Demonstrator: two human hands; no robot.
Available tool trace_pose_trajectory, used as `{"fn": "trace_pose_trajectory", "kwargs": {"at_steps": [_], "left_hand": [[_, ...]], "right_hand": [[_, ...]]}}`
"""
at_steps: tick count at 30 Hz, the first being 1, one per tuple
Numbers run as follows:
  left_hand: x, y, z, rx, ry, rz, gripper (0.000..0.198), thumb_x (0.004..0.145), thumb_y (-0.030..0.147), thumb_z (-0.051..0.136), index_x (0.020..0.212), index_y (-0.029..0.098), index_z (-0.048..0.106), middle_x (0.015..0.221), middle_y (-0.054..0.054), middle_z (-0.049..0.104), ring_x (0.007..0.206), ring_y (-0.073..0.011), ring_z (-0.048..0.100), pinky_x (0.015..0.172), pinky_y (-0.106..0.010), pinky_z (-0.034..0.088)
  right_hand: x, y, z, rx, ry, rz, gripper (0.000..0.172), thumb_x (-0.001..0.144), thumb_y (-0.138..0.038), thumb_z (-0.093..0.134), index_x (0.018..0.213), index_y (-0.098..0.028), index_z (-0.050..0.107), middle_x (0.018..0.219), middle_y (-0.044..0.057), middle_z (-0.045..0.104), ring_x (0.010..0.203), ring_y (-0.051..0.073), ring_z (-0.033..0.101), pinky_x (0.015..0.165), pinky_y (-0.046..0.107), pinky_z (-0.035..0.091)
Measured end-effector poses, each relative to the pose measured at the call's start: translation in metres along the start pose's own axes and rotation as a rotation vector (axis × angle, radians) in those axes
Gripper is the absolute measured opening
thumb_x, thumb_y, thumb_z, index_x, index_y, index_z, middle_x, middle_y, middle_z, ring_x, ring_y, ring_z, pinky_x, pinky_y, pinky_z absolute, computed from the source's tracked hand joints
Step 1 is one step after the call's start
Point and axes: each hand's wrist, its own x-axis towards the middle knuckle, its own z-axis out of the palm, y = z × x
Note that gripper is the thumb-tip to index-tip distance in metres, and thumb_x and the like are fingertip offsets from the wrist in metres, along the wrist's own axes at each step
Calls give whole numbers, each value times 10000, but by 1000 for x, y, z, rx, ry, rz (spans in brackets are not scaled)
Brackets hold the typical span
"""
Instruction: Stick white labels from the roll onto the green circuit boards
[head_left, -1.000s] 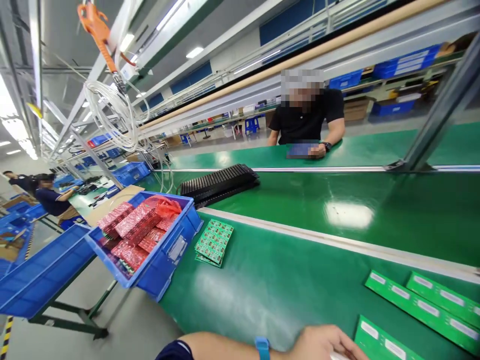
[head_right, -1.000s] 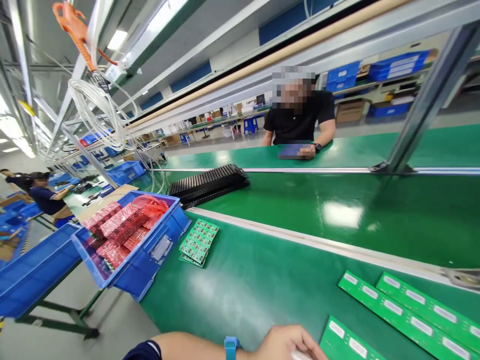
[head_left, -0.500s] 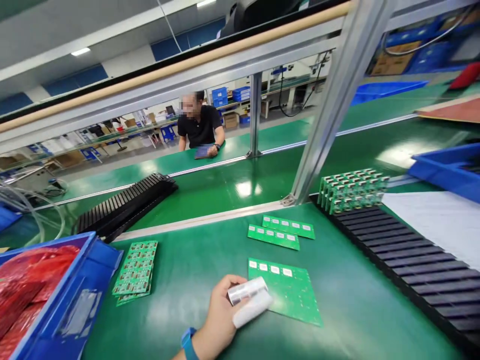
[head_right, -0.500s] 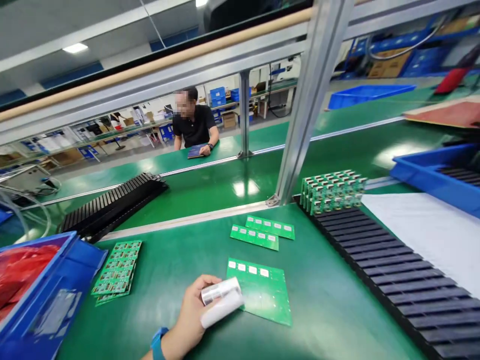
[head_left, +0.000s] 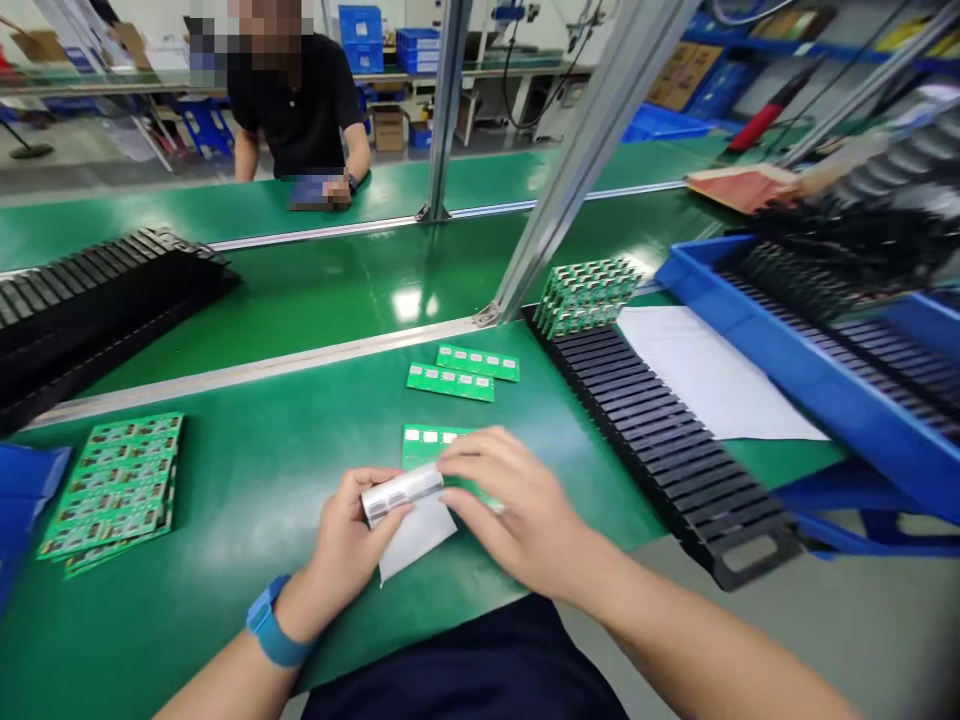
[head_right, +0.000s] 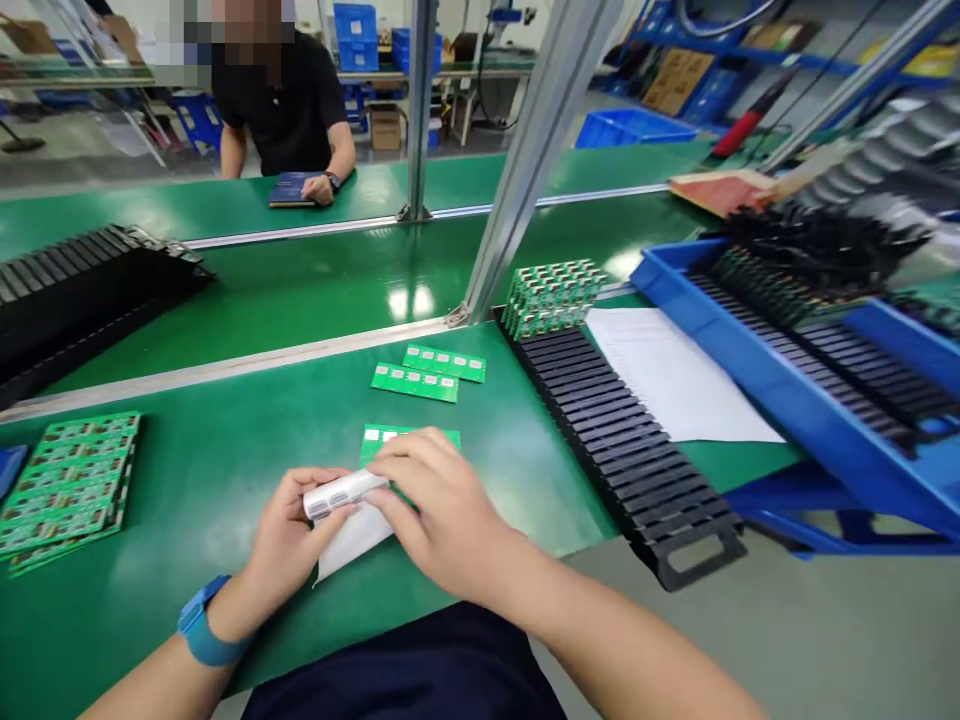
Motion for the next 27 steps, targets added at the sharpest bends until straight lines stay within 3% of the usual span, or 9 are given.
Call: {"fn": "trace_pose_trajectory", "kwargs": {"at_steps": [3,6,15,20,24,27], "left_hand": [[-4,-5,3,22,-8,67,290,870,268,729,1092,212,552,1055,-78,783,903,-204,773,781,-319,620],[-6,-8,6,66,-15,124,318,876,274,735,1120,218,539,1003,-60,789,825,-190,784,735,-301,629],[-4,-5,8,80,-121,95,142,892,258,711,952,214,589,997,-64,803,783,-181,779,675,-272,628],[-3,-4,10,136,-88,237,128,928,325,691,929,224,612,983,-65,814,820,-212,802,672,-286,654],[0,-19,5,281,-28,397,208,942,455,669,966,248,663,946,-48,828,763,-230,814,662,-296,674],[5,-38,1,298,-98,365,276,900,531,695,966,264,676,943,-31,836,741,-243,814,632,-299,682]], "right_hand": [[6,27,34,-78,-140,-6,153,1021,-218,569,1136,-187,665,1061,94,689,1002,249,601,888,438,505],[-5,35,53,-121,-224,25,174,1030,-214,559,1158,-174,671,1041,92,694,971,239,582,846,406,477],[-15,43,60,-125,-234,-24,189,1046,-197,531,1055,-150,714,957,82,724,887,209,582,801,369,475],[-21,46,64,-236,-202,-97,204,1052,-227,526,1013,-163,716,947,81,725,879,209,584,789,372,494],[-23,50,67,-288,-253,-144,150,1025,-245,565,961,-191,689,1006,53,744,898,190,616,825,353,518],[-22,56,69,-341,-296,-132,118,1011,-263,583,1005,-204,684,1091,27,756,950,172,638,848,327,525]]}}
